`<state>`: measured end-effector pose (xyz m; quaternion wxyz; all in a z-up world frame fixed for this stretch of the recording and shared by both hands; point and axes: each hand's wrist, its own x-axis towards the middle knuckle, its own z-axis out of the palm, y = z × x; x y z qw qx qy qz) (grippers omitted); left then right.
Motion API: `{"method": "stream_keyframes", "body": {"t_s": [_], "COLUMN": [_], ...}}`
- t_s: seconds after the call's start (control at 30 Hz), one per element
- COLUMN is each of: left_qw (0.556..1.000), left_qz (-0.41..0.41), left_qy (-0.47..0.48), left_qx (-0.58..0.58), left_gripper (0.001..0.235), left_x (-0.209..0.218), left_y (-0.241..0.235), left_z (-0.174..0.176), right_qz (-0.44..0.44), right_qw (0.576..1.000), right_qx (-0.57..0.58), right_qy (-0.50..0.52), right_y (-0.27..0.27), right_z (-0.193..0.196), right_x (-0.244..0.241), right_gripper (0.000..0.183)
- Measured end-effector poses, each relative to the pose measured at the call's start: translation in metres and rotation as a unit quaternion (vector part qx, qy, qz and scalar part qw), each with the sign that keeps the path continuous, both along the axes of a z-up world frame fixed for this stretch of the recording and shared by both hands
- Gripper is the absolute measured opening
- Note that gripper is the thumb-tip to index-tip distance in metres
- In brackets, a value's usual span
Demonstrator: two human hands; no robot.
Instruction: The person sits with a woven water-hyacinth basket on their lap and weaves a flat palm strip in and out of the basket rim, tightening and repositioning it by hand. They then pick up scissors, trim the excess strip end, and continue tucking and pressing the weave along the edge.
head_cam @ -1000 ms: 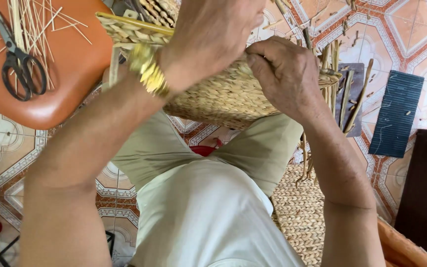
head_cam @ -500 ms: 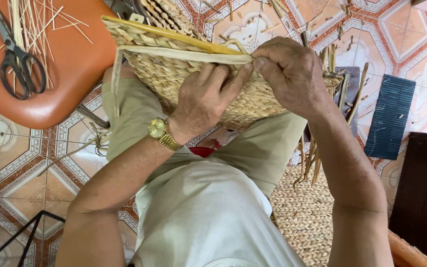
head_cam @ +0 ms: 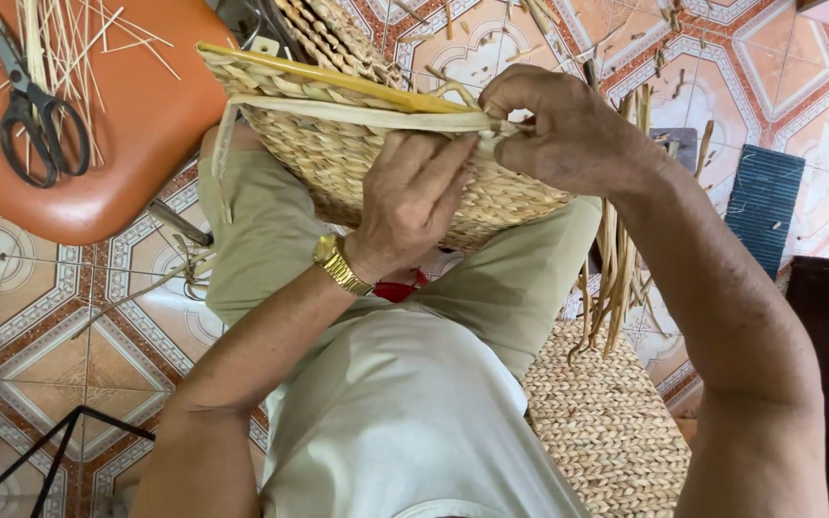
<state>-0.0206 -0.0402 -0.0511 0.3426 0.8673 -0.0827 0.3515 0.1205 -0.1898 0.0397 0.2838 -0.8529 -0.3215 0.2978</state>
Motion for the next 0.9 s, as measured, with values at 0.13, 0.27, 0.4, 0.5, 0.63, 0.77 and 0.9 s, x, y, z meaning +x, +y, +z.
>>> {"method": "stream_keyframes", "body": {"t_s": [0.13, 0.27, 0.4, 0.5, 0.63, 0.77, 0.9], "left_qw": [0.987, 0.985, 0.980, 0.980, 0.983, 0.985, 0.994], "left_qz": [0.018, 0.029, 0.038, 0.056, 0.085, 0.088, 0.076], "left_qy": [-0.045, -0.053, -0.044, -0.051, -0.038, -0.024, 0.011], "left_qx": [-0.152, -0.162, -0.192, -0.183, -0.161, -0.149, -0.080], "left_gripper": [0.034, 0.030, 0.023, 0.016, 0.012, 0.015, 0.016], "left_x": [0.005, 0.008, 0.004, 0.008, 0.010, 0.007, 0.004], "left_y": [-0.009, -0.022, -0.035, -0.037, -0.036, -0.041, -0.047], "left_z": [-0.002, 0.000, 0.008, 0.013, 0.012, 0.003, -0.006], "right_qz": [0.124, 0.049, 0.055, 0.082, 0.061, 0.084, 0.043], "right_qw": [0.975, 0.989, 0.995, 0.986, 0.981, 0.970, 0.974], "right_qx": [0.167, 0.139, 0.065, 0.103, 0.137, 0.146, 0.151], "right_qy": [-0.079, 0.010, -0.059, -0.099, -0.123, -0.177, -0.165], "right_y": [-0.006, -0.013, -0.019, -0.024, -0.023, -0.033, -0.046], "right_z": [0.002, -0.009, -0.013, -0.014, -0.012, -0.033, -0.056], "right_x": [-0.003, 0.000, -0.003, -0.006, -0.014, -0.018, -0.022], "right_gripper": [0.030, 0.024, 0.019, 0.021, 0.016, 0.019, 0.014]}}
